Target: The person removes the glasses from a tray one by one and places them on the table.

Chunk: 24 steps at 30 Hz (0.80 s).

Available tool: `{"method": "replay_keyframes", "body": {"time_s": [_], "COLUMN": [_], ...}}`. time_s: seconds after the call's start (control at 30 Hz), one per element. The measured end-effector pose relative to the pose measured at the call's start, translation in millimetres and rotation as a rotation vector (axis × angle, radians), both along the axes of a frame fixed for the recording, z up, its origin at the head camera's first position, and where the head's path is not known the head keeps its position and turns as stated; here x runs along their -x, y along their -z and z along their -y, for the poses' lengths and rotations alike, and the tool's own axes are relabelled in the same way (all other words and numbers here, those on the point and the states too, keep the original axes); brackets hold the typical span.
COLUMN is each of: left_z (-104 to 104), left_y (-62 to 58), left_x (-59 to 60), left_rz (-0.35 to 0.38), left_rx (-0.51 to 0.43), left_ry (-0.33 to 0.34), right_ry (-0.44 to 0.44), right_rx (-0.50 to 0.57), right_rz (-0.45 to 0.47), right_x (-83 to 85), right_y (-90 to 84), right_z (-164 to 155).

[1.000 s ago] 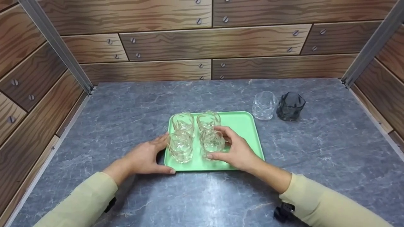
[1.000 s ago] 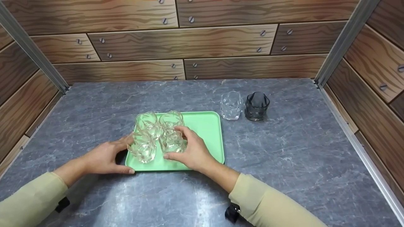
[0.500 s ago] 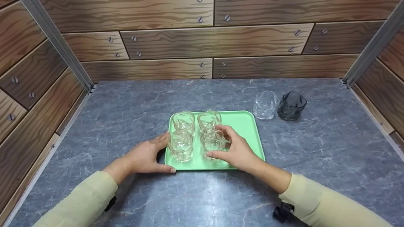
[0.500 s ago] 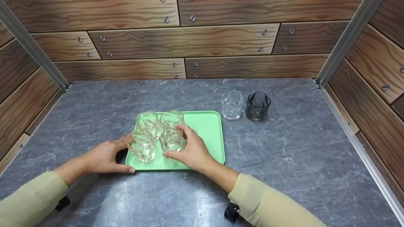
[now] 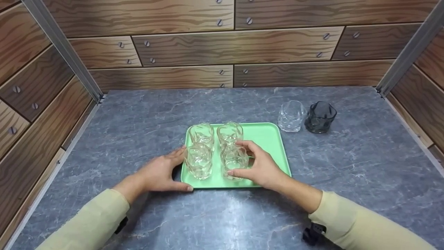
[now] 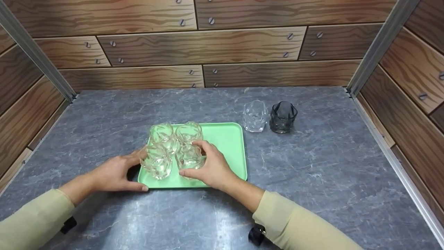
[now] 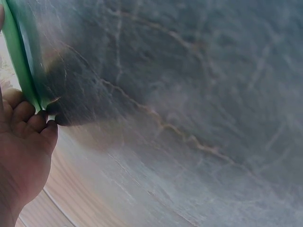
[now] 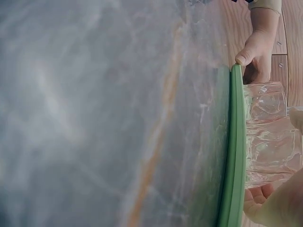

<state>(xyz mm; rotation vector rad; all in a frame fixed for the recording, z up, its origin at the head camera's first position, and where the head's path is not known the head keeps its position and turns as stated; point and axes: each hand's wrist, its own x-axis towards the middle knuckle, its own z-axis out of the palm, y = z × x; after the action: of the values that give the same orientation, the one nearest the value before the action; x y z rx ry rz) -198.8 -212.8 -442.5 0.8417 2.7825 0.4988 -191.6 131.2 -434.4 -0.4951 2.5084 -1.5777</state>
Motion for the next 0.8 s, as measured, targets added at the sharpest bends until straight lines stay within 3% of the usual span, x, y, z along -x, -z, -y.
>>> {"method": "replay_keyframes", "body": {"time_s": [0.43, 0.8], "left_z": [1, 0], "left_y": [0.3, 1.8], "left_x": [0.8, 1.1], "left_rz": [-0.002, -0.003], "left_rx": [0.006, 0.004], "left_ry": [-0.008, -0.008], "right_ry": [-0.001, 0.028], "right_rx": [0.048, 0.092], "right_rz": [0.036, 0.023], "right_x": [1.6, 7.9], "right_y": [-7.2, -26.5], "right_z": [-7, -39]}}
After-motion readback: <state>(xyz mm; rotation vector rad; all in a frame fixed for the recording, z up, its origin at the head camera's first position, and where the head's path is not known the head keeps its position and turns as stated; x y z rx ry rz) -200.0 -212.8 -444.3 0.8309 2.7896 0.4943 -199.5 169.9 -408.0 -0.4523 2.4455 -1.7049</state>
